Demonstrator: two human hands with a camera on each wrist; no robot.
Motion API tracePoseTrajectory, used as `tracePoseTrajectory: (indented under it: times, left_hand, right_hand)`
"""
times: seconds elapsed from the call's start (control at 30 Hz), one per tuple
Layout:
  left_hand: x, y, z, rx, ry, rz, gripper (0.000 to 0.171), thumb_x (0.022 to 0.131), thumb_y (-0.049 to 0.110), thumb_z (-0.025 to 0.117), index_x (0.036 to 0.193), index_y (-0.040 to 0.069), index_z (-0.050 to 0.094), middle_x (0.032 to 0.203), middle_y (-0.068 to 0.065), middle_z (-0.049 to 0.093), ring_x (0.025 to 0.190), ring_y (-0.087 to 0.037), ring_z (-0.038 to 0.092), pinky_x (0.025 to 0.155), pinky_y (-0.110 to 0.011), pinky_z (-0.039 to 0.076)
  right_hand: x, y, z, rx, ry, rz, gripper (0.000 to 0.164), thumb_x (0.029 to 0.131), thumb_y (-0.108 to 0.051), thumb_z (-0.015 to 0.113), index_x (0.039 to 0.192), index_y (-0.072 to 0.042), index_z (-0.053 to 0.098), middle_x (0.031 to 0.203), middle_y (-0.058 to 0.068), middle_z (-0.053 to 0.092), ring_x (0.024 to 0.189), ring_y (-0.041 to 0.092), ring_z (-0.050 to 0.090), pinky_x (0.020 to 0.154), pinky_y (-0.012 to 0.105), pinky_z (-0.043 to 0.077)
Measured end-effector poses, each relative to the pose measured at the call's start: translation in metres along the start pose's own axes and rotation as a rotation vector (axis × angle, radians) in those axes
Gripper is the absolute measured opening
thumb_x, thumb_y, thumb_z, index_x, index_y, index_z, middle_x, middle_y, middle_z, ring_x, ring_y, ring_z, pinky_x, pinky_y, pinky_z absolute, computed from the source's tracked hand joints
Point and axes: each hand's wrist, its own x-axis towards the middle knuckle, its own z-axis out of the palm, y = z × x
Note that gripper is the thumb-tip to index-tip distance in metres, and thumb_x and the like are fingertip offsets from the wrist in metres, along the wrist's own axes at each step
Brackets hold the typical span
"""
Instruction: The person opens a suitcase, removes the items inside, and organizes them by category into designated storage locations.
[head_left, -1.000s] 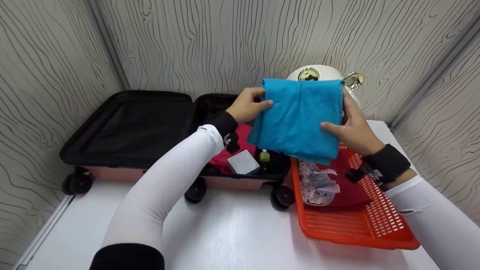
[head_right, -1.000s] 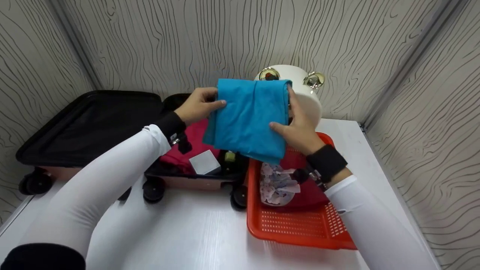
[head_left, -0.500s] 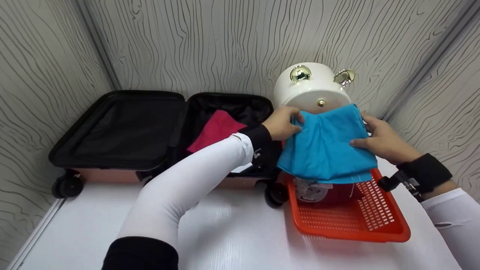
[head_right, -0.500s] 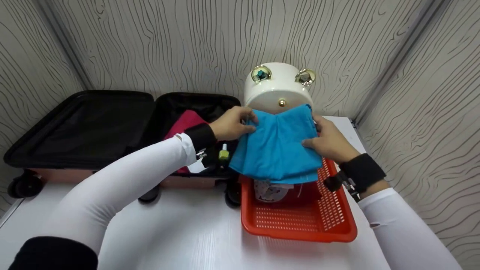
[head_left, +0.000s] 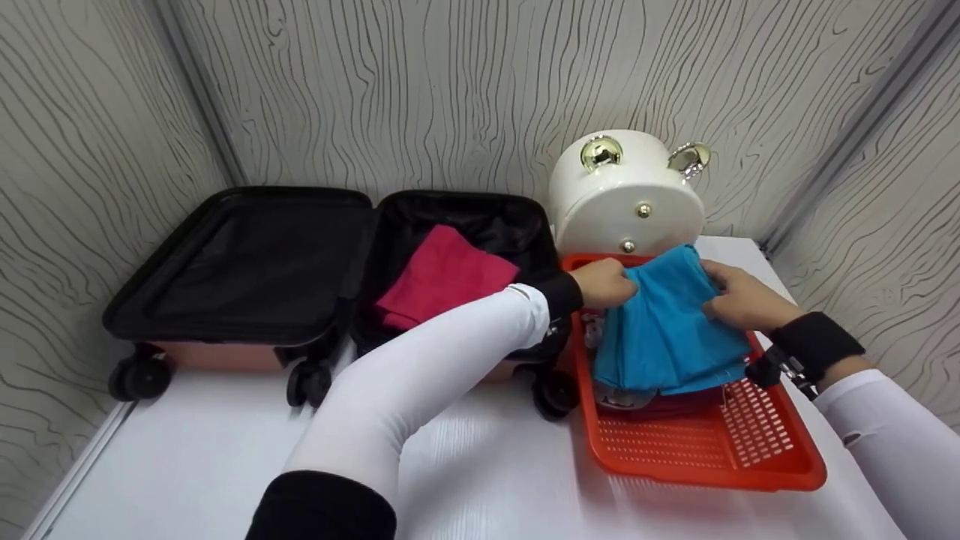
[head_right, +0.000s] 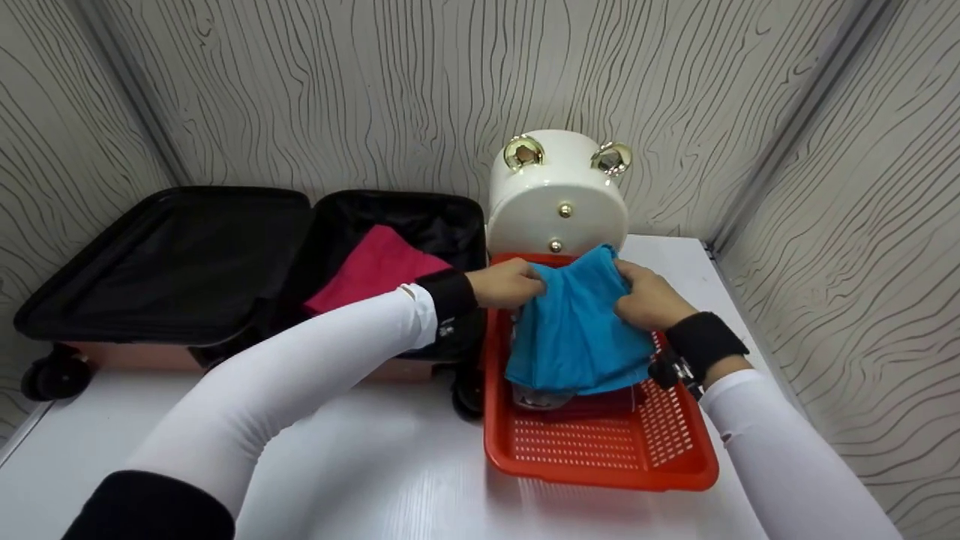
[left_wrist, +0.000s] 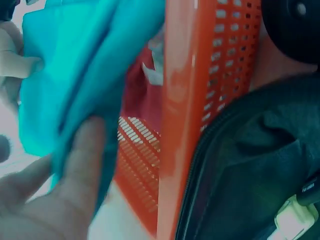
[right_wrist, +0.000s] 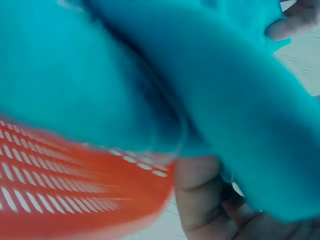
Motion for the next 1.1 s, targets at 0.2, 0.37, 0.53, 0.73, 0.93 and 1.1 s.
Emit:
tracePoseTrajectory:
  times: [0.2, 0.37, 0.53, 0.73, 0.93, 1.1]
  left_hand:
    - [-0.041, 0.022, -0.003, 0.239, -0.157, -0.059, 0.037, 0.105, 0.032, 0.047, 0.073, 0.018, 0.057, 0.091, 0.000, 0.070, 0.088, -0.019, 0.066, 0.081, -0.029, 0.050]
    - [-0.115, 0.065, -0.022, 0.487, -0.200, -0.128, 0.043, 0.111, 0.047, 0.043, 0.109, 0.017, 0.074, 0.144, -0.002, 0.069, 0.130, -0.021, 0.058, 0.115, -0.035, 0.037]
    - [-0.127, 0.070, -0.025, 0.577, -0.180, -0.107, 0.054, 0.113, 0.052, 0.042, 0.145, 0.018, 0.069, 0.152, -0.006, 0.063, 0.132, -0.023, 0.052, 0.117, -0.036, 0.039]
    - [-0.125, 0.064, -0.046, 0.469, -0.103, 0.022, 0.043, 0.112, 0.044, 0.054, 0.116, 0.009, 0.079, 0.116, -0.005, 0.073, 0.107, -0.021, 0.063, 0.092, -0.026, 0.048]
    - [-0.120, 0.052, -0.091, 0.160, -0.073, 0.118, 0.030, 0.109, 0.026, 0.063, 0.112, 0.003, 0.083, 0.090, 0.000, 0.070, 0.082, -0.010, 0.057, 0.073, -0.018, 0.043]
    - [-0.123, 0.029, -0.129, 0.041, 0.004, 0.097, 0.032, 0.109, 0.023, 0.063, 0.115, -0.003, 0.081, 0.084, 0.002, 0.064, 0.080, -0.012, 0.054, 0.075, -0.021, 0.043]
  right_hand:
    - [0.018, 0.021, 0.022, -0.117, -0.056, -0.003, 0.083, 0.081, 0.006, 0.058, 0.159, 0.015, 0.032, 0.139, 0.043, 0.055, 0.114, 0.052, 0.055, 0.102, 0.068, 0.049]
    - [0.024, 0.026, 0.040, -0.226, -0.092, 0.092, 0.076, 0.088, 0.006, 0.054, 0.157, 0.023, 0.025, 0.148, 0.052, 0.045, 0.127, 0.062, 0.053, 0.117, 0.077, 0.037]
    - [0.022, 0.011, 0.043, -0.296, -0.032, 0.140, 0.067, 0.093, -0.002, 0.059, 0.142, 0.030, 0.028, 0.128, 0.052, 0.055, 0.110, 0.058, 0.063, 0.107, 0.070, 0.051]
    - [0.018, -0.019, 0.049, -0.308, 0.183, 0.062, 0.060, 0.096, -0.011, 0.071, 0.138, 0.022, 0.045, 0.131, 0.046, 0.057, 0.113, 0.059, 0.062, 0.101, 0.073, 0.052]
    - [0.016, -0.034, 0.070, -0.258, -0.037, 0.046, 0.077, 0.103, -0.040, 0.072, 0.156, 0.009, 0.046, 0.149, 0.044, 0.048, 0.133, 0.059, 0.053, 0.108, 0.075, 0.048]
    - [0.019, -0.028, 0.083, -0.276, -0.141, 0.113, 0.096, 0.102, -0.061, 0.066, 0.167, 0.002, 0.033, 0.160, 0.048, 0.033, 0.142, 0.065, 0.042, 0.110, 0.082, 0.041]
